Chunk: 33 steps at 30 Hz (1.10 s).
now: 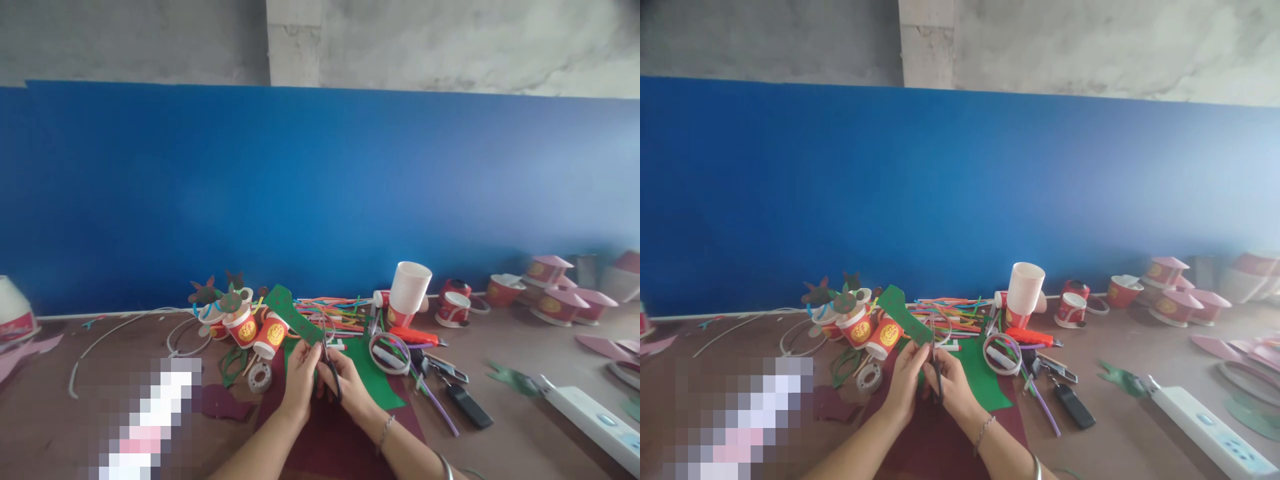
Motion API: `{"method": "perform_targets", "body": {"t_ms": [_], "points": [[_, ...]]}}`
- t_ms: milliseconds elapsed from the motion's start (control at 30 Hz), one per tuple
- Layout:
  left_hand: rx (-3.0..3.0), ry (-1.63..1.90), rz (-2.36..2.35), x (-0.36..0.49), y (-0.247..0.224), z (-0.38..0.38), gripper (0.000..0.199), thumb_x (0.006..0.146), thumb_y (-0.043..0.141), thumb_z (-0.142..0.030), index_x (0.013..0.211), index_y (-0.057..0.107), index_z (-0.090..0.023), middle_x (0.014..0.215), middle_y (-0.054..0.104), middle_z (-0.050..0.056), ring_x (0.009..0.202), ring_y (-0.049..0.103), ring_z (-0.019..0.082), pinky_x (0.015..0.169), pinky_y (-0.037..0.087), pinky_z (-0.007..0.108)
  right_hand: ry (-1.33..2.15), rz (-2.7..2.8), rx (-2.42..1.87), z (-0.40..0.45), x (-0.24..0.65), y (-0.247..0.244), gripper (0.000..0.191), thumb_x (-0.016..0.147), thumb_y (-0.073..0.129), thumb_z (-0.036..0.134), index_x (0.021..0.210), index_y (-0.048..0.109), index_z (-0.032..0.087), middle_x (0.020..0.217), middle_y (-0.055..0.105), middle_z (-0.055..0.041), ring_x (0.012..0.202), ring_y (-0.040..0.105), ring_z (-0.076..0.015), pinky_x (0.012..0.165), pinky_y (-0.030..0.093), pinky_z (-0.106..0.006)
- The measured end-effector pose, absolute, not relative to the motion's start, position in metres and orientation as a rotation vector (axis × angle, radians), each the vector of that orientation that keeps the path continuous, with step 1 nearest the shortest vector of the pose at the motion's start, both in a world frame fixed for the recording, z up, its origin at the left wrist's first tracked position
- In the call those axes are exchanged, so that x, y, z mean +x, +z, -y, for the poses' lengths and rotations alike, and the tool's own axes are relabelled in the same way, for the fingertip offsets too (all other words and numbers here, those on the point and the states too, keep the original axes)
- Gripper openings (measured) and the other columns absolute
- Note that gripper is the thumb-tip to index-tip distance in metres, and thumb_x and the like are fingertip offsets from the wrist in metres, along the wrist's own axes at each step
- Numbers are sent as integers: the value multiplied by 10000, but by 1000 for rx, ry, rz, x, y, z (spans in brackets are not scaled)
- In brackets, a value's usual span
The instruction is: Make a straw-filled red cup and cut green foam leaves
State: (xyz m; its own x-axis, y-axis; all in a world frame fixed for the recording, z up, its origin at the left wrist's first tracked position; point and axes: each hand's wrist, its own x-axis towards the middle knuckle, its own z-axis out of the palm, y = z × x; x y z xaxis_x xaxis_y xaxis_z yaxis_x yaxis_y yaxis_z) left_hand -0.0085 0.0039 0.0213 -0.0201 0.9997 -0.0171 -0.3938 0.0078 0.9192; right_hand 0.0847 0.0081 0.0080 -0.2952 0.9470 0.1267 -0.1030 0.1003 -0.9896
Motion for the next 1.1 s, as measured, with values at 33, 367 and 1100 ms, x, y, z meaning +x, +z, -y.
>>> {"method": "perform_targets", "body": {"t_ms": [33,367,1100], "points": [[885,1383,-930,-8,22,-4,377,696,605,-515,704,431,-181,511,474,-78,273,410,51,233,322,156,1377,1414,-897,-8,85,8,362,732,622,476,839,538,141,472,509,53,378,486,-79,328,339,-146],[910,1377,-931,-10,21,-5,353,711,600,-502,722,464,-177,494,464,-77,271,385,47,235,311,155,1383,1408,-883,-4,84,13,369,728,622,492,823,529,148,481,512,49,395,492,-84,347,359,-155],[891,1372,-943,-12,19,-6,354,677,633,-497,692,460,-189,479,464,-86,281,420,72,229,324,176,1356,1418,-872,-6,82,14,372,713,632,507,781,519,160,495,492,57,387,476,-73,338,359,-159]]}}
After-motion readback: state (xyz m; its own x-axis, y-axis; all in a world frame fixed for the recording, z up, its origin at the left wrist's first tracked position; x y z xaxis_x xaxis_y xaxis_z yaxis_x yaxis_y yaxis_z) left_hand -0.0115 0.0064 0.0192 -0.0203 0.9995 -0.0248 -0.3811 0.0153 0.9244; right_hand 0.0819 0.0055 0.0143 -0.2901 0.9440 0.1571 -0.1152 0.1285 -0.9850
